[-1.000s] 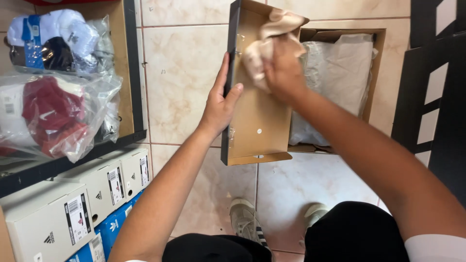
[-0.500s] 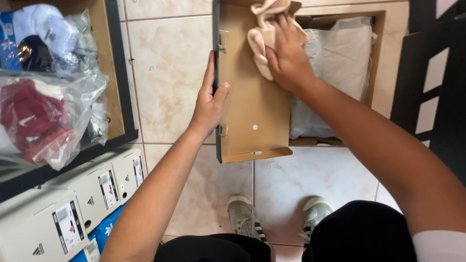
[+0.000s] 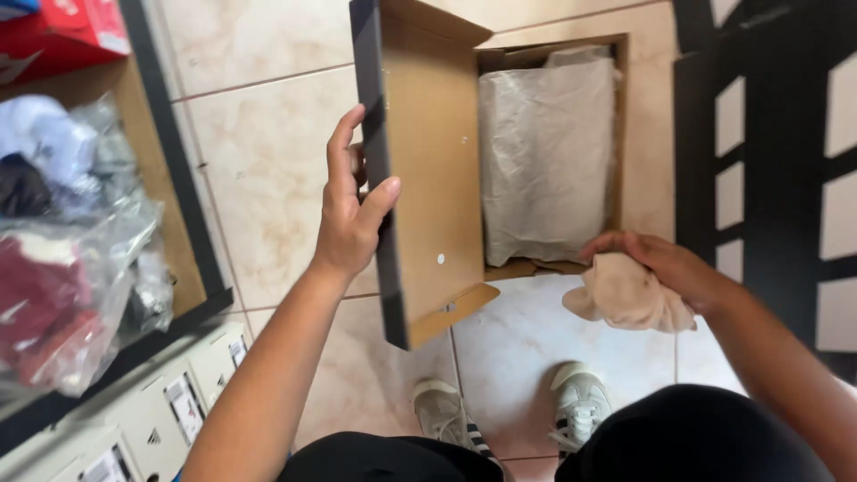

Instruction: Wiping down shoe boxes with a cloth and organizing them in a warehouse

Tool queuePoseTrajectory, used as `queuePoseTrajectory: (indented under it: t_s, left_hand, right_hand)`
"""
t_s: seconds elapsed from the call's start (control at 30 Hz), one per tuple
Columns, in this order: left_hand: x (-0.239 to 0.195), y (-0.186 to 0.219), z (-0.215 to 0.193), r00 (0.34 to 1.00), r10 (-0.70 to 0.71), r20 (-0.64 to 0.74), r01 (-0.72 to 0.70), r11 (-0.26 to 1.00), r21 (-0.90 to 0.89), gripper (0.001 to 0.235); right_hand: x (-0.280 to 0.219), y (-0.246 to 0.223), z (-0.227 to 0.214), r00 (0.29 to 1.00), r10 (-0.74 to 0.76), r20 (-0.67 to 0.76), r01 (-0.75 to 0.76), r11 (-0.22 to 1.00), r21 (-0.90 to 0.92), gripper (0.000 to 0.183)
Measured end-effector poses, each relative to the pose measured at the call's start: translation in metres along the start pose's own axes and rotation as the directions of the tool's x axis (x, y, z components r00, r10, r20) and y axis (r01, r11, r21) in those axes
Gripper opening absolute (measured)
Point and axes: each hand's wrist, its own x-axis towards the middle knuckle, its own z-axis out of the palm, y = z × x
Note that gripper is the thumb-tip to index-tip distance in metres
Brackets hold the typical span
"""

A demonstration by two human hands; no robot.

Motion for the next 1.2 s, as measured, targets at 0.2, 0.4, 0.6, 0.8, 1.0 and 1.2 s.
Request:
queuePoseTrajectory:
  t_s: [0.2,0.4,0.6,0.8,1.0,1.2]
  left_hand:
    - [0.039,0.026,0.092,0.946,0.271,0.179,-0.314,0.901,0.298,0.053]
    - [0.038,-0.055,0.149,0.916,-0.206,0.345,-0.174,0.571,0.802,0.07]
    - [0.027,-0.103,0.148,0.833,-0.553,0.006,0.538,0.813,0.224,0.147]
    - [-0.009,-0.09,0.149,0.716,-0.694,0.077,0.696,0.701,-0.157,0.101]
    - [-0.065,-0.097,0.122,0.777,-0.622,0.096,0.628,0.753,-0.198,0.09]
    - [-0.103,0.046,0.089,0.771,-0.634,0.066,0.629,0.74,-0.238,0.109]
  right_hand:
    - [-0.021,0.017,-0.024,0.724,0.558,-0.405,-0.645,0.338,-0.686,0.042]
    - [-0.012,0.021,-0.024,0.871,0.168,-0.461,-0.446,0.662,-0.602,0.053]
    - [0.017,0.057,-0.051,0.871,-0.333,-0.361,0.167,0.892,-0.42,0.047]
    - [0.06,0.091,-0.049,0.97,-0.242,0.026,0.236,0.907,-0.35,0.086]
    - [0.062,0.131,-0.046,0.978,-0.189,0.087,0.206,0.931,-0.3,0.087]
    - [-0.053,0.083,0.015,0.961,-0.261,0.086,0.275,0.915,-0.294,0.083]
